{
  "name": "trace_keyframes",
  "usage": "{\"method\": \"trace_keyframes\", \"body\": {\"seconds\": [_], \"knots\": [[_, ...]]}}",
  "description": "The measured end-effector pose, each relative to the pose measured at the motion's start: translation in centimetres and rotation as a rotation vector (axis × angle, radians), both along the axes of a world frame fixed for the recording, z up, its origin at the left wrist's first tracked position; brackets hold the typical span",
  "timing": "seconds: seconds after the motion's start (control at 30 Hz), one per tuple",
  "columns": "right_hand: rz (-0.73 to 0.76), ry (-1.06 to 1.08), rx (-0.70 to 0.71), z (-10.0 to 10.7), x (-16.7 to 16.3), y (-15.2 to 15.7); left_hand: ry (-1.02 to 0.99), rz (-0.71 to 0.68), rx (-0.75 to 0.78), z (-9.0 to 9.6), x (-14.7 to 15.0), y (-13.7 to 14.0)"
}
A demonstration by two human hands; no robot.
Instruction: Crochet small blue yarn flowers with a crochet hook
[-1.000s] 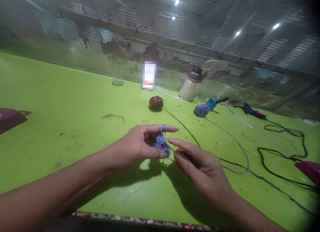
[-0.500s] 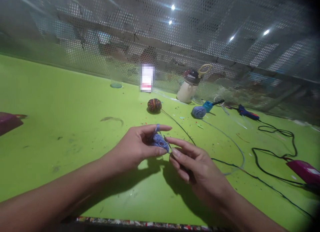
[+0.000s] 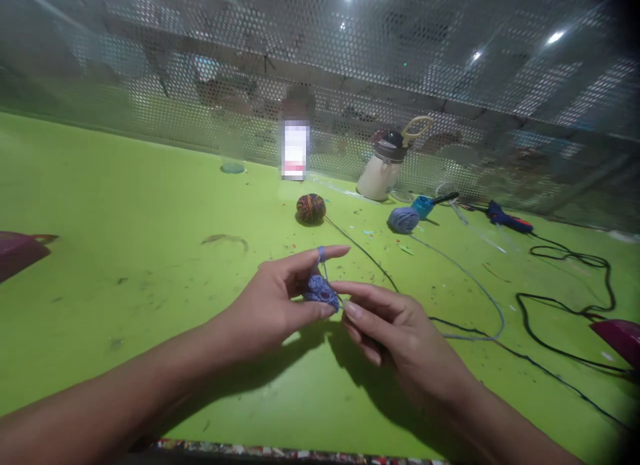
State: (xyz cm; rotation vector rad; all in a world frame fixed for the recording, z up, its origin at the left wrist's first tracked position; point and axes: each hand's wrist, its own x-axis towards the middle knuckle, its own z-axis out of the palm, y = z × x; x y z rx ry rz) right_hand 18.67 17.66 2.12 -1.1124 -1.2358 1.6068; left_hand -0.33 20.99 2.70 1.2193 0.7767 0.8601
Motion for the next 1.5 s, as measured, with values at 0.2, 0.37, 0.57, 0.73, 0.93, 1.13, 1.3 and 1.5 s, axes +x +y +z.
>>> {"method": "trace_keyframes", "body": {"seconds": [0.2,0.37,0.57,0.73,0.93,1.13,1.3,1.5], "knots": [[-0.052,-0.009,0.007,-0.2,-0.1,0.4,0.087,-0.007,0.06,0.5,0.0,0.0],[-0.066,-0.079,0.04,-0.2,-0.1,0.7,0.007,-0.013,-0.09,0.2,-0.1,0.3],[-0.042,-0.118,0.072,-0.3,-0.2,0.7,-0.079,0.022,-0.222,-0.2,0.2,0.6],[-0.035,-0.106,0.065,-0.2,-0.4,0.5,-0.087,0.028,-0.279,-0.1,0.2,0.8],[-0.018,-0.121,0.073,-0.1,-0.3,0.5,-0.073,-0.026,-0.257,-0.4,0.0,0.8],[0.068,-0.292,0.125,-0.1,-0.5,1.2,0.13,-0.049,-0.08,0.0,0.1,0.8],[0.062,-0.402,0.333,-0.4,-0.7,1.9,0.136,0.02,-0.028,0.2,0.3,0.6],[-0.348,-0.538,1.106,1.5,-1.3,-1.1,-0.007,0.244,-0.101,0.3,0.5,0.2]]}}
